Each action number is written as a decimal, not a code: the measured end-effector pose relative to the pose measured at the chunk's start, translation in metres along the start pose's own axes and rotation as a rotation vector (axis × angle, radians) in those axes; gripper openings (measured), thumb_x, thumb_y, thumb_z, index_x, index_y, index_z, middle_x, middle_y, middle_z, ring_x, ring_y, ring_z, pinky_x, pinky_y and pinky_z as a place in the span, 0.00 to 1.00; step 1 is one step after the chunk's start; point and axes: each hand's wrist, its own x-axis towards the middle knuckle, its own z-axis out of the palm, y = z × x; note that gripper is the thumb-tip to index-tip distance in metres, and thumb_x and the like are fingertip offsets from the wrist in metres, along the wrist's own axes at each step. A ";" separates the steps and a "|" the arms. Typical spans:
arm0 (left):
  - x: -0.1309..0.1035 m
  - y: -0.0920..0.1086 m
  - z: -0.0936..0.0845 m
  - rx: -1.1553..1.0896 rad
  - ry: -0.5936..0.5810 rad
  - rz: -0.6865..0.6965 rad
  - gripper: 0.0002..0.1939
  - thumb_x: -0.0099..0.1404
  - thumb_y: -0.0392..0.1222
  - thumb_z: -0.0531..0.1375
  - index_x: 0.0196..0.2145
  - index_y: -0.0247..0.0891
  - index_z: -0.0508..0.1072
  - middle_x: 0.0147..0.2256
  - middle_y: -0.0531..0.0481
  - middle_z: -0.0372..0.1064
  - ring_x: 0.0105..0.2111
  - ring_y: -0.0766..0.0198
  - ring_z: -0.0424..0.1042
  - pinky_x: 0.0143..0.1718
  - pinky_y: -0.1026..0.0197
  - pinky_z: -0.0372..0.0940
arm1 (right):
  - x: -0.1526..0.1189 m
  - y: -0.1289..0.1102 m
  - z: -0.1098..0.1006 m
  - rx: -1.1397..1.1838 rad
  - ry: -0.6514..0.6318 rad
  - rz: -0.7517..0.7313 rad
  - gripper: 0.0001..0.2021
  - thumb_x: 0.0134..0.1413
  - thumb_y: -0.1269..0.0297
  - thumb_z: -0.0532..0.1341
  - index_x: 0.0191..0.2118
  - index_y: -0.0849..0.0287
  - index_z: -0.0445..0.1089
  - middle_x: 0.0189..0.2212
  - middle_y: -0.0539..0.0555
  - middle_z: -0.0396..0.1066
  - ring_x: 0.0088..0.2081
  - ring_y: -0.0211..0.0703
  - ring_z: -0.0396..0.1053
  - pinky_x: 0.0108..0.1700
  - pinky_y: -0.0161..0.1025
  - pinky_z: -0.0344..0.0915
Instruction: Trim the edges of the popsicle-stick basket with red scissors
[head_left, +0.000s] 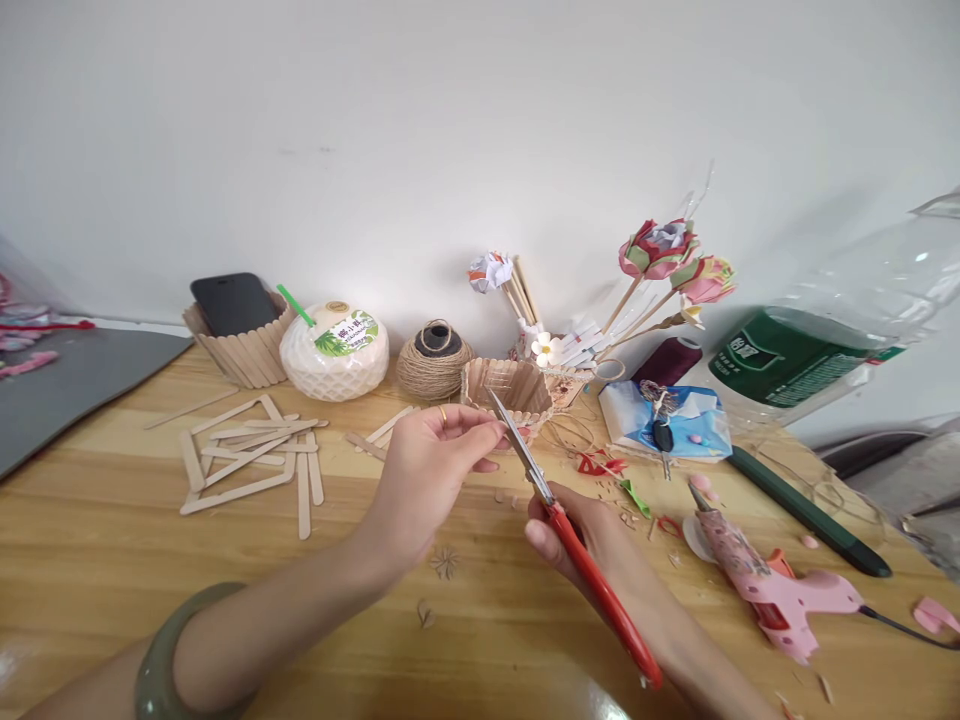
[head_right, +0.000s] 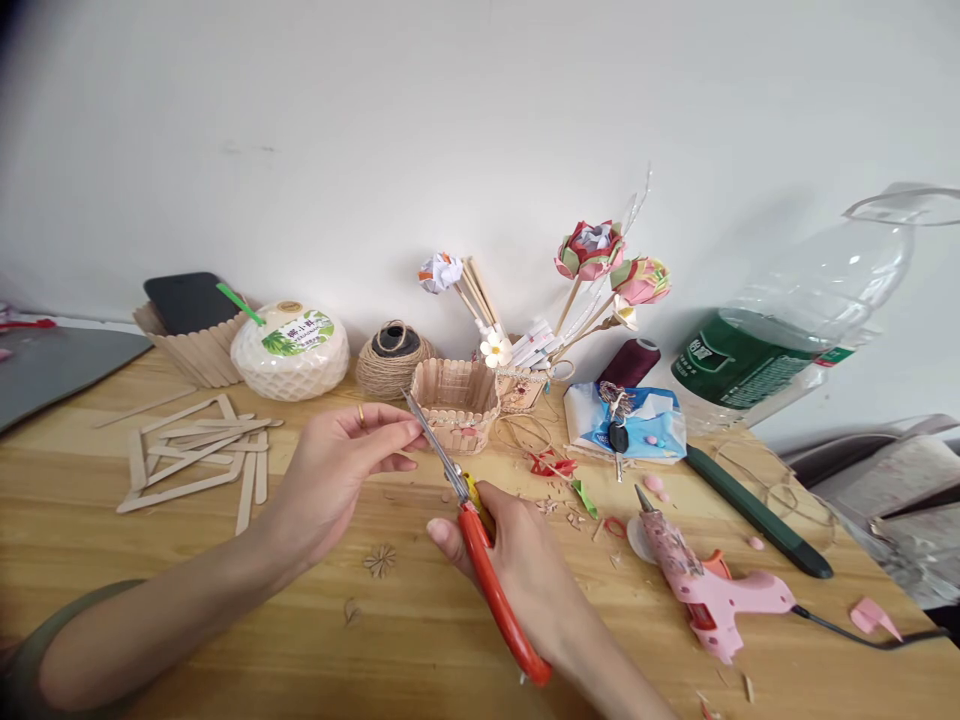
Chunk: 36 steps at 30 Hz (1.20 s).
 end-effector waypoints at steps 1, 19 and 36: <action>0.000 -0.001 0.000 -0.005 0.002 0.002 0.04 0.50 0.38 0.63 0.23 0.34 0.73 0.25 0.50 0.73 0.29 0.66 0.71 0.29 0.66 0.66 | 0.000 0.000 0.000 -0.003 0.000 0.001 0.24 0.50 0.39 0.49 0.24 0.58 0.53 0.21 0.46 0.52 0.24 0.36 0.49 0.25 0.34 0.48; -0.003 -0.003 0.001 -0.024 0.022 0.024 0.03 0.49 0.36 0.63 0.22 0.35 0.73 0.23 0.52 0.72 0.28 0.67 0.70 0.32 0.64 0.66 | -0.002 -0.003 0.000 -0.030 0.013 0.054 0.22 0.51 0.43 0.52 0.22 0.58 0.50 0.20 0.44 0.47 0.23 0.34 0.46 0.24 0.33 0.43; -0.004 0.003 0.002 -0.059 0.014 -0.003 0.04 0.49 0.38 0.64 0.21 0.35 0.73 0.23 0.51 0.72 0.28 0.66 0.71 0.30 0.64 0.66 | 0.000 -0.006 0.003 0.017 0.075 0.049 0.23 0.47 0.43 0.55 0.19 0.57 0.51 0.17 0.44 0.48 0.20 0.33 0.48 0.20 0.32 0.47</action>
